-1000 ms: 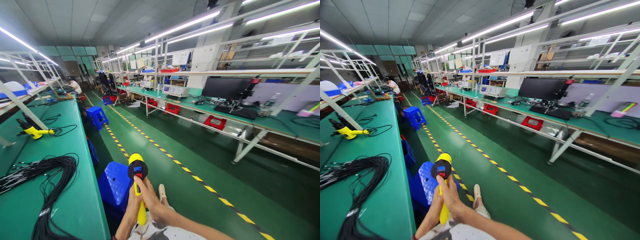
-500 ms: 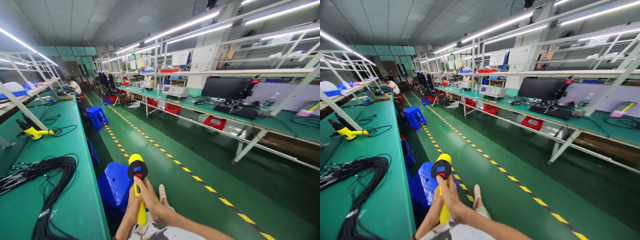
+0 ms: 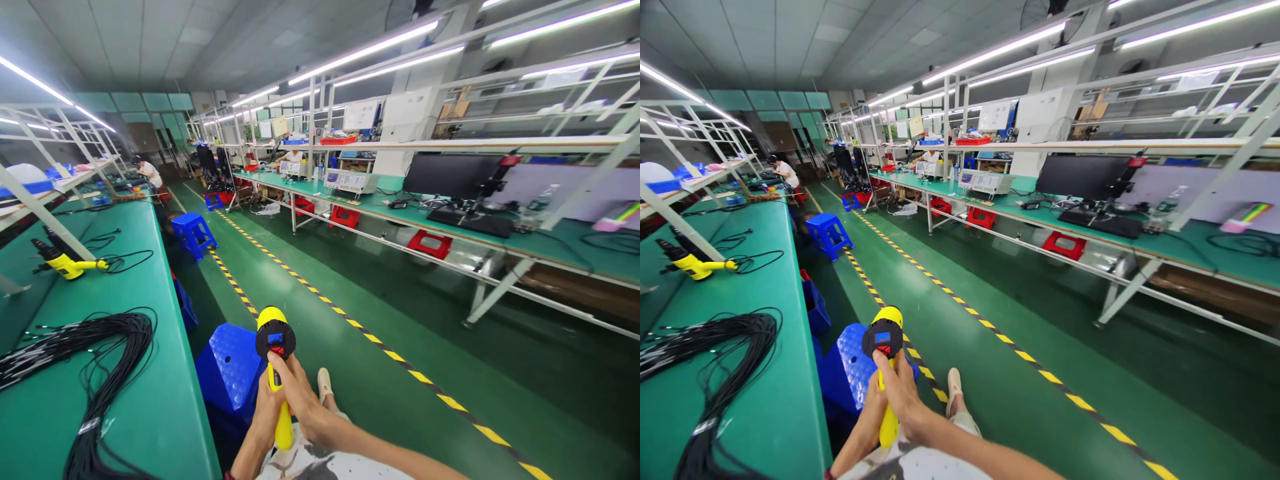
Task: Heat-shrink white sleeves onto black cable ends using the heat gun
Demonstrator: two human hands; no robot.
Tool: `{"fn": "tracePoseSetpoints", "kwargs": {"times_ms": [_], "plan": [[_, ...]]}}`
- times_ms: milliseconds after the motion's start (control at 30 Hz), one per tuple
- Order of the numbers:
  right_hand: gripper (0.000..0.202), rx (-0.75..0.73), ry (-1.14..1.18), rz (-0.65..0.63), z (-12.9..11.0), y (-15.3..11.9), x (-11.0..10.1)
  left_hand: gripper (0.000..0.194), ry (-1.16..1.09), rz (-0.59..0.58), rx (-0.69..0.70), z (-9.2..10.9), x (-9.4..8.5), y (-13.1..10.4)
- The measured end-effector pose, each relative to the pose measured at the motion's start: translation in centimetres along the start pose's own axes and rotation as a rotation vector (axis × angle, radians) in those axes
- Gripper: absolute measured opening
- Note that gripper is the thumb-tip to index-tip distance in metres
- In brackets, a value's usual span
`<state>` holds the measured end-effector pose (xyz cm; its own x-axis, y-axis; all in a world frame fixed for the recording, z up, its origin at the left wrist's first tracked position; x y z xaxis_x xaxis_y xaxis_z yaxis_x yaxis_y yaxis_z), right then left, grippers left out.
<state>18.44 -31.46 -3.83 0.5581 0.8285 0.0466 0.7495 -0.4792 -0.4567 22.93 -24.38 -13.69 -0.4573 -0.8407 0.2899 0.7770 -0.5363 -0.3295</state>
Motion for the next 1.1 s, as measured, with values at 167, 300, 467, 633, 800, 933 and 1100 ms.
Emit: {"fn": "tracePoseSetpoints", "kwargs": {"times_ms": [167,300,467,633,800,933,1100], "plan": [[0.057,0.010,0.014,-0.008,0.4,0.1,0.0,0.047,0.002,0.025,-0.021,0.5,0.6,-0.3],[0.062,0.023,0.018,-0.011,0.6,0.3,-0.1,0.050,0.018,-0.006,0.002,0.3,0.3,-0.1],[0.063,0.004,0.016,-0.014,0.8,0.4,-0.1,0.048,0.033,-0.021,0.013,-0.4,-0.4,0.2],[0.061,-0.011,0.022,-0.027,0.8,0.3,-0.1,0.049,0.012,-0.041,0.015,-0.5,-0.4,0.2],[0.060,-0.014,0.032,-0.024,0.7,0.2,-0.1,0.049,0.001,-0.014,0.005,-0.4,-0.2,0.1],[0.061,-0.002,0.035,-0.016,0.8,0.2,-0.2,0.045,0.016,-0.035,0.030,-0.5,-0.3,0.2],[0.061,-0.010,0.031,-0.016,0.8,0.2,-0.2,0.043,0.026,-0.050,0.040,-0.4,-0.3,0.2]]}}
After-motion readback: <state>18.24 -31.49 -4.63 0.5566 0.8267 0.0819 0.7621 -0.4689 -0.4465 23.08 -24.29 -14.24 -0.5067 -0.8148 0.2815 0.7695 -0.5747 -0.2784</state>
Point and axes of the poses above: each hand's wrist, its own y-axis towards the middle knuckle, its own x-axis out of the palm, z = x × y, the point moved 2 cm from there along y, towards the middle knuckle
